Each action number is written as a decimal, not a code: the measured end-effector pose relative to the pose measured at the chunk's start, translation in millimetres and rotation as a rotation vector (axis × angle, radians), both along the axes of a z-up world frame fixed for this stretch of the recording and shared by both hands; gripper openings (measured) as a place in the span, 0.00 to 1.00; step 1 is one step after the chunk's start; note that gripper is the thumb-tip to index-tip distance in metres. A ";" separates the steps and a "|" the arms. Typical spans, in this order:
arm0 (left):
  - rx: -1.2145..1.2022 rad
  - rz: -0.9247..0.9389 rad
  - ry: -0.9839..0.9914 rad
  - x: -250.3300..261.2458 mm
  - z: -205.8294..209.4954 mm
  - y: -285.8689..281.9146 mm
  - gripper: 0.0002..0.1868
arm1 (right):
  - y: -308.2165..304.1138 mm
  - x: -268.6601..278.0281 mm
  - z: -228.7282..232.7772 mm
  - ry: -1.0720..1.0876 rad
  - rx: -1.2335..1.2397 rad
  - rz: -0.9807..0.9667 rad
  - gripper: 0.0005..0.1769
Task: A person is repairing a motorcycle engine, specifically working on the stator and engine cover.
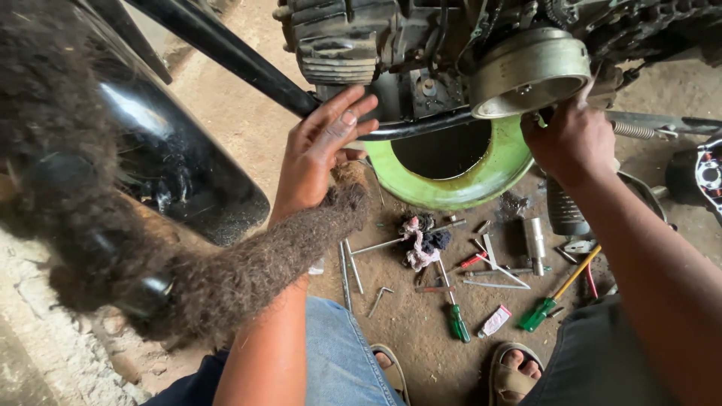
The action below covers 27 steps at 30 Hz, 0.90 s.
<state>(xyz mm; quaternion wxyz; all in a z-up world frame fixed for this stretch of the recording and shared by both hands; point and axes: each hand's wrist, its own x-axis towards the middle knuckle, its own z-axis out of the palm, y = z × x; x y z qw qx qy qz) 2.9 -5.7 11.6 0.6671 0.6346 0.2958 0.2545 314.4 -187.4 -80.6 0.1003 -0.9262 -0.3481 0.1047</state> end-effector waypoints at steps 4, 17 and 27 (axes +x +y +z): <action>-0.018 -0.037 0.018 -1.9 -6.4 2.9 0.27 | -0.9 0.5 -0.3 -0.026 0.030 -0.003 0.42; -0.156 -0.582 -0.069 1.5 4.5 5.1 0.52 | 0.2 3.7 -4.0 0.000 -0.009 0.005 0.48; -0.154 -0.657 -0.003 3.5 10.3 3.6 0.58 | 2.2 -4.2 12.1 0.048 -0.016 -0.023 0.53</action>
